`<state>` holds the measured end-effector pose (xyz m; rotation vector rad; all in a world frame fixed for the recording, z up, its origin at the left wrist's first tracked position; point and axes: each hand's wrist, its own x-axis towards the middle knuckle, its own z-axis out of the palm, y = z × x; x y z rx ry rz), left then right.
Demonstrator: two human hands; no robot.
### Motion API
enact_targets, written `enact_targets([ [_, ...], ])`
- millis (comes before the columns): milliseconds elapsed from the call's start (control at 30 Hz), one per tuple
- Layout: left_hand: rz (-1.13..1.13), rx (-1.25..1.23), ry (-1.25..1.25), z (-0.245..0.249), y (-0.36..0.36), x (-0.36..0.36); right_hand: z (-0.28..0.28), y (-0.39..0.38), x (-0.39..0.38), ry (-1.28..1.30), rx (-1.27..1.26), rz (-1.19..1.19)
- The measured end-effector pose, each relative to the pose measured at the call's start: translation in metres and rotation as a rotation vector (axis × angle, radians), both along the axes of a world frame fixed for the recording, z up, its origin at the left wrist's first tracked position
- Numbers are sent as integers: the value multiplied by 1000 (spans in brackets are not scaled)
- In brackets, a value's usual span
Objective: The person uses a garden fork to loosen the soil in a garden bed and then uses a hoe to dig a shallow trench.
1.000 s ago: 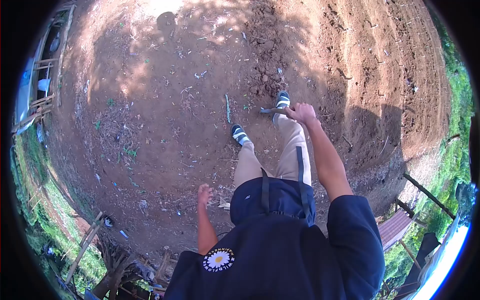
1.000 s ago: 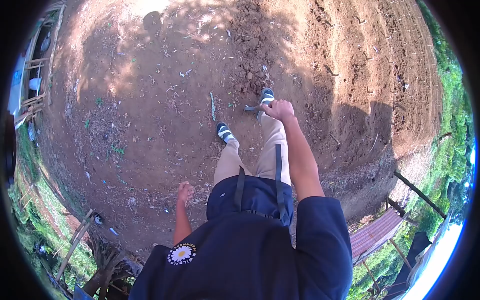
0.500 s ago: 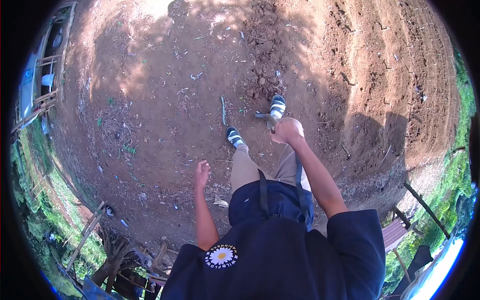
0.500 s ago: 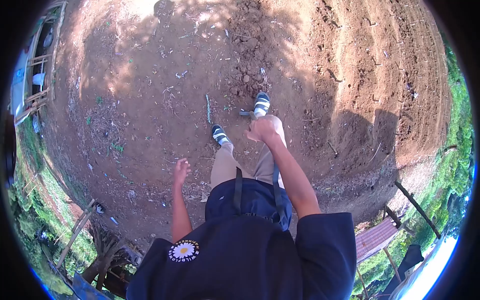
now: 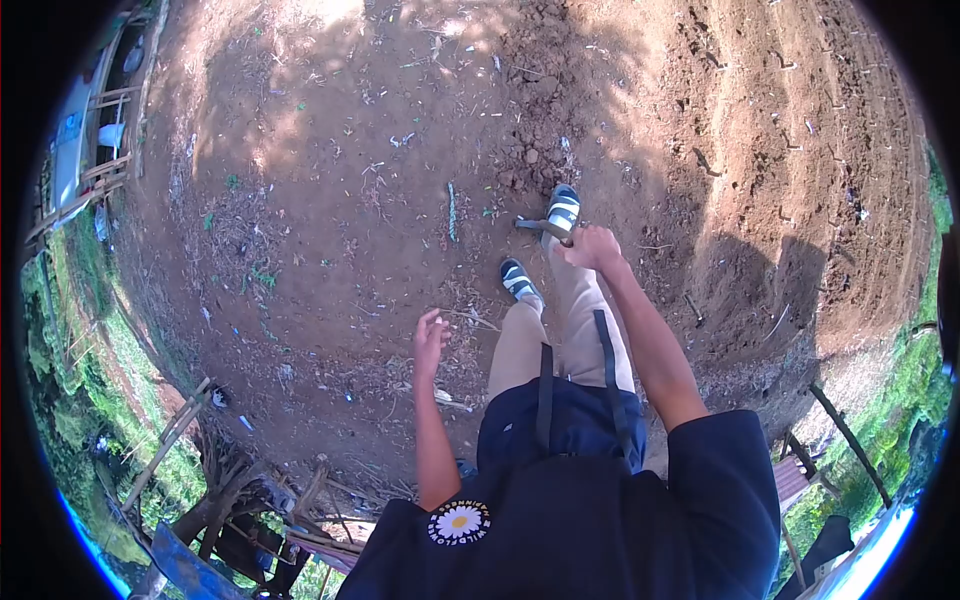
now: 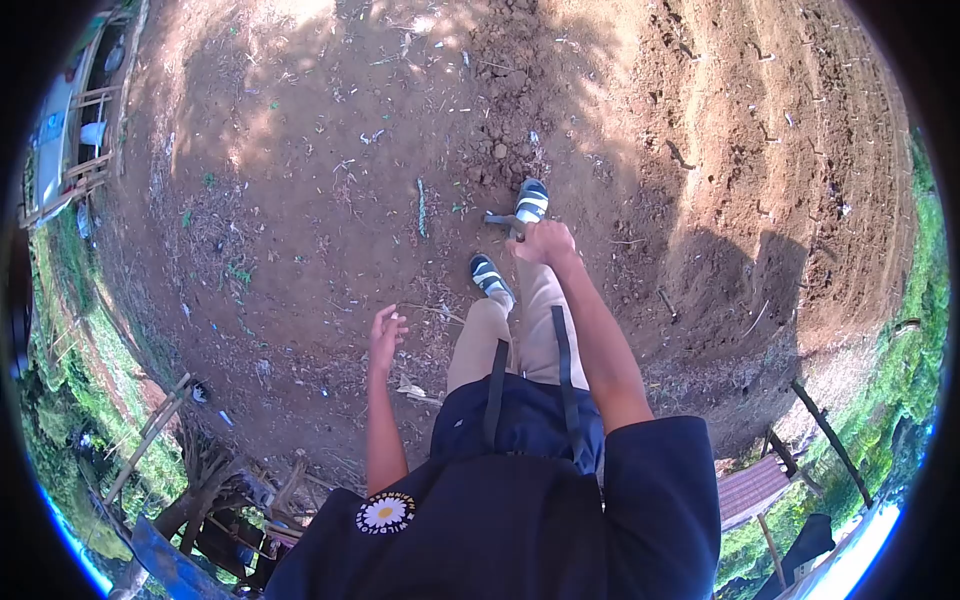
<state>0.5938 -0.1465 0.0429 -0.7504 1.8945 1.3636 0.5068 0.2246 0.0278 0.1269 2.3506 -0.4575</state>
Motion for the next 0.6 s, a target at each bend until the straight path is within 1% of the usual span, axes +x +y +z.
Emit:
enact_targets([
  [33,0,5,6,-4,-7,10,0,-1,2,15,19,3],
  [100,-144,-56,59,-11,-25,38,6,1,5,6,61,51],
  [167,-115,-75,49,-13,-39,69,16,-1,11,138,-48,-27],
  [200,-91,-99,39,-13,-47,82,11,-3,12,82,-18,-22],
  [233,-101,-99,48,-25,-61,101,11,-6,12,91,-17,-32],
  [300,-76,-85,21,-40,-89,147,10,-16,23,-17,10,-2],
  [333,-131,-98,61,-39,-97,163,8,-21,32,118,122,41],
  [467,-106,-106,90,-50,-121,233,6,-30,49,235,172,21],
  [533,-24,-152,-178,-47,-125,259,3,-33,58,363,231,12],
  [567,-17,-151,-177,-45,-125,273,2,-35,63,366,230,19],
  [600,56,-109,-227,-46,-125,287,3,-37,67,374,226,-3],
])
